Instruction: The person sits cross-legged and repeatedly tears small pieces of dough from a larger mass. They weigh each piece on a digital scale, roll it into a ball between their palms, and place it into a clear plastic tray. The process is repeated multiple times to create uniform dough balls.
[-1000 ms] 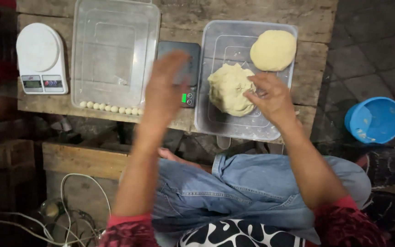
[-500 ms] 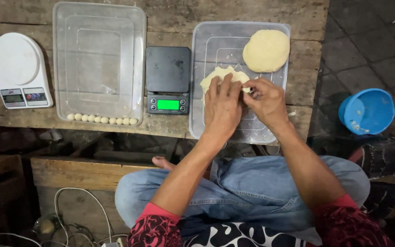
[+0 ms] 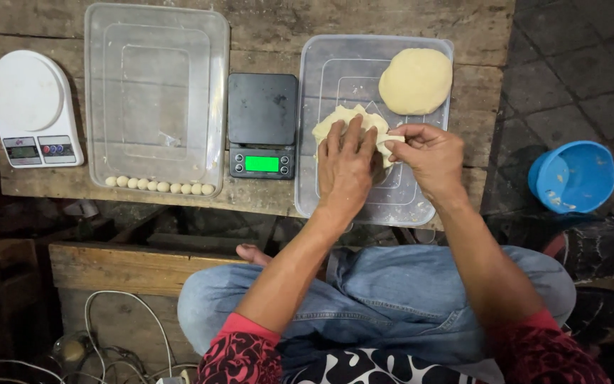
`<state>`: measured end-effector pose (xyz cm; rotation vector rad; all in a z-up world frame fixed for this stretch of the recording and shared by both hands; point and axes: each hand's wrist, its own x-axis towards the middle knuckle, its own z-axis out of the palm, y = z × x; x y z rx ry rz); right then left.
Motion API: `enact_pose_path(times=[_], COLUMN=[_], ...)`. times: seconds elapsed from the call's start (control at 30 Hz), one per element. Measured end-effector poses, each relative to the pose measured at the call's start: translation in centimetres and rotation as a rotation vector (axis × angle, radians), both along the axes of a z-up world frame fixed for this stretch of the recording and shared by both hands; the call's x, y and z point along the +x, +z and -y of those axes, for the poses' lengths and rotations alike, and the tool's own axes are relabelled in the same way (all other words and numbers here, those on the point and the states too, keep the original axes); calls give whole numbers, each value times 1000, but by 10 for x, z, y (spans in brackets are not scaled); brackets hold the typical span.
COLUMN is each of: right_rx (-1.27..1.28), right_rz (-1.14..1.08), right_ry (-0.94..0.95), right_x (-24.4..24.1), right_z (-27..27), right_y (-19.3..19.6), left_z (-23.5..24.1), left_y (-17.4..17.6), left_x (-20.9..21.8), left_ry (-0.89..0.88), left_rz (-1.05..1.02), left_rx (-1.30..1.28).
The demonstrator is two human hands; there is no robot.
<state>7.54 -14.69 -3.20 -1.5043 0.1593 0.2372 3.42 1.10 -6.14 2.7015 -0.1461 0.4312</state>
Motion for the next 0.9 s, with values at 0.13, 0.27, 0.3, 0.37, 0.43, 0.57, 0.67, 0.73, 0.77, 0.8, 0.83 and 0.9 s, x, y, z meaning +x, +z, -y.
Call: enact_pose_path(times=[0.13,0.27,0.3,0.37,0.43,0.57,0.67,0.73,0.77,0.8,0.83,0.9], right_rx=[5,-58,-57,-79,-104,-195,-301,-349,-263,-178,-178,-45], right_rz=[27,145,129,143,157,223,272,281,218,154,153,76], right_ry=[-22,12,18,21,23,42,47,55,70,87,87,93], right_x=[0,2,1,0,0,-1,-3,-3,-2,-2,-2,0], right_z=[-3,-6,-6,-9,-10,-10,-7,-6,-7,-7,-7,-7], right_y=[7,15,13,20,22,28,29,34,39,44,41,36], left_z=[-1,-2,-3,-4,-4,-5,-5,-6,-7,-7,-8,-10], left_y=[17,49,53,35,22,15,15,13,11,9,9,9], left_x=[0,2,2,5,7,12,13,15,16,17,16,16], left_ry=[7,3,-20,-31,-42,-38,-42,-47,-45,-41,-41,-42], left_rz=[0,-149,-148,-109,-69,56,163,196,212,227,227,225], left_rx=[24,-206,-262,-227,-195,-185,-163,-152,-147,-143,-143,-145])
